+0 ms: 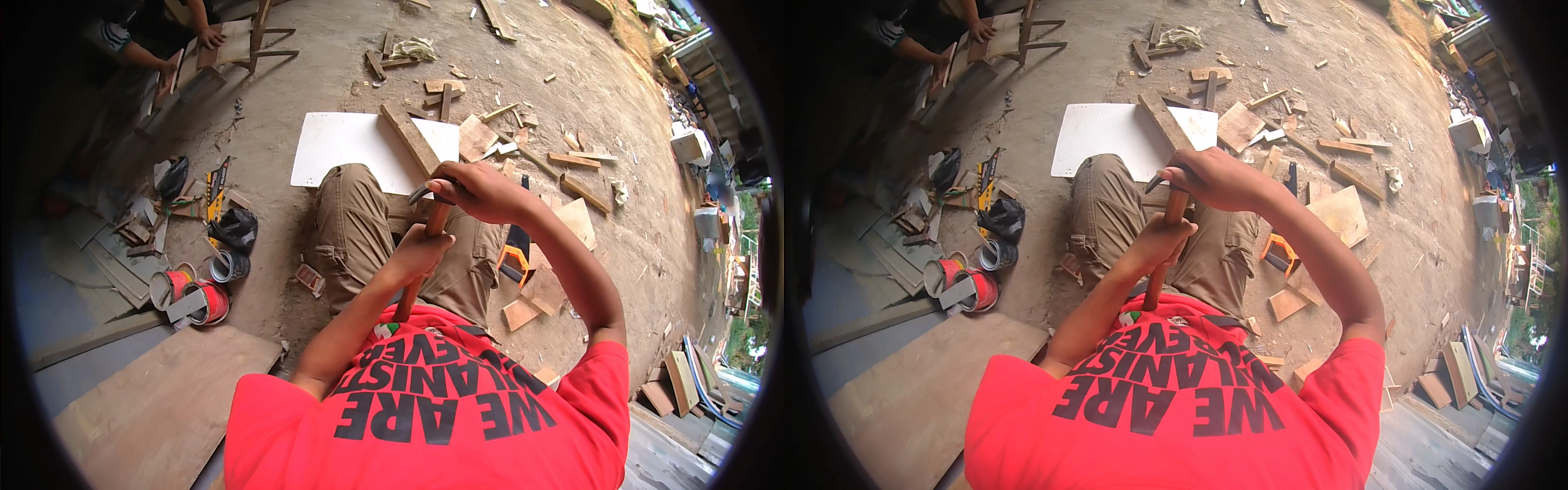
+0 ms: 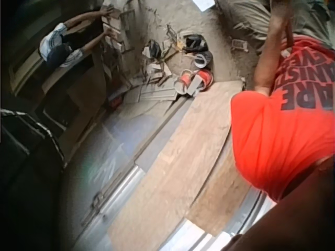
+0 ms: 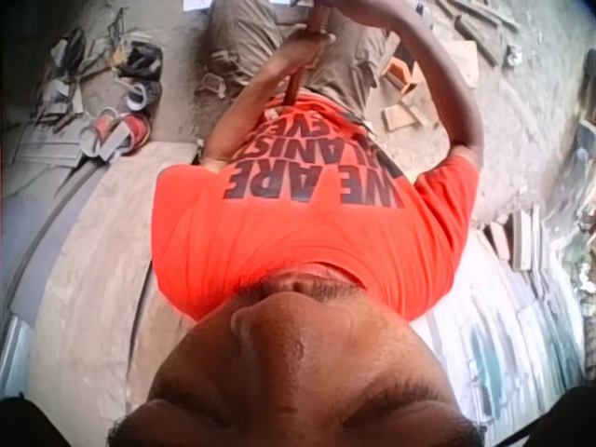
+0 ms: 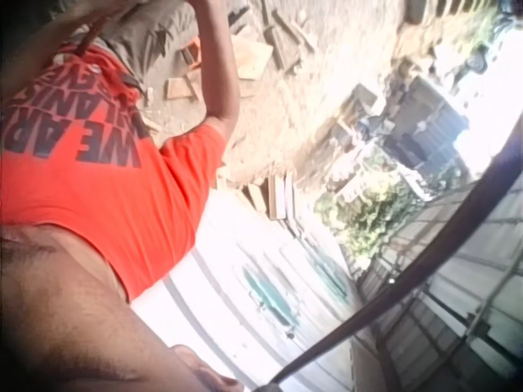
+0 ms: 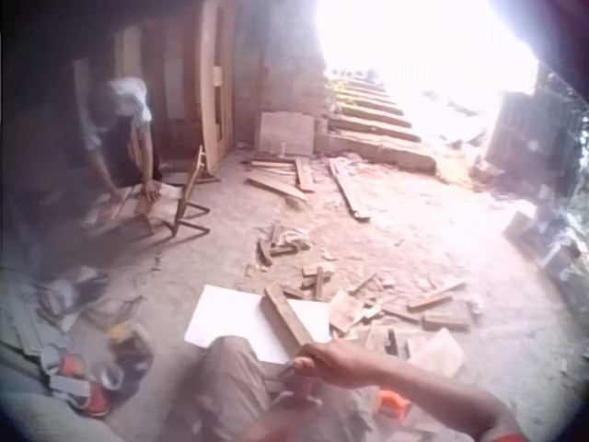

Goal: The person sits on the floor and repeatedly hammers nails into a wooden plank. They pick up nails, position them on the wood, and strike them with a hammer. The person occasionally inspects the plank and the hammer.

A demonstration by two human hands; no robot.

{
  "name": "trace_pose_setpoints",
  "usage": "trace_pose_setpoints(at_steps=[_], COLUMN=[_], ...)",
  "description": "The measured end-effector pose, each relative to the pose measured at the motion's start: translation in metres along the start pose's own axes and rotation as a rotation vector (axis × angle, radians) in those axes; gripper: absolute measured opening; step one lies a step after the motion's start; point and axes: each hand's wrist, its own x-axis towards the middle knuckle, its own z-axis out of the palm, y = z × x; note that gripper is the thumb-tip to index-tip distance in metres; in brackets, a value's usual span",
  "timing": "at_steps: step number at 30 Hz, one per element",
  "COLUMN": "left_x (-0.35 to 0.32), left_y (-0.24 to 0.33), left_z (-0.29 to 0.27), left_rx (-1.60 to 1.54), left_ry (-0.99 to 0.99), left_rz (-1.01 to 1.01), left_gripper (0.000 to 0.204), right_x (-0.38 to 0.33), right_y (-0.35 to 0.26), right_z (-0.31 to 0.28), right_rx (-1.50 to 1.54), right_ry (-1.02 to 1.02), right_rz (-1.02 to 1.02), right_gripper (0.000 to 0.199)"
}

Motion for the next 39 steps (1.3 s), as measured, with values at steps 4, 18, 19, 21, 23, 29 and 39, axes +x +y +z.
trace_pose_setpoints(at_steps=[4, 18, 19, 21, 23, 29, 39], left_x=[-0.003, -0.006, -0.006, -0.006, -0.008, -0.022, -0.029], left_y=[0.003, 0.005, 0.005, 0.000, -0.003, 0.022, 0.071], left_z=[-0.002, -0.016, -0.018, -0.025, -0.033, -0.083, -0.054], left_rx=[-0.012, -0.061, -0.035, 0.026, 0.097, 0.022, 0.707], left_ry=[0.003, -0.043, -0.057, -0.090, -0.129, 0.159, 0.402], left_rz=[-0.011, 0.129, 0.127, 0.213, 0.392, 0.519, 0.627], left_gripper=[0.029, 0.027, 0.025, 0.023, 0.032, 0.063, 0.054], right_x=[0.006, 0.016, 0.015, 0.014, 0.011, 0.009, 0.029], right_y=[-0.001, -0.013, -0.012, -0.009, -0.002, -0.009, -0.022], right_z=[0.005, 0.028, 0.028, 0.030, 0.031, 0.030, 0.041], right_rx=[0.000, -0.072, -0.082, -0.101, -0.049, 0.011, -0.046], right_ry=[0.002, 0.076, 0.073, 0.067, 0.101, 0.095, 0.141], right_rz=[-0.036, -0.067, -0.062, -0.053, -0.062, -0.042, -0.246], right_gripper=[0.044, 0.034, 0.033, 0.032, 0.036, 0.036, 0.037])
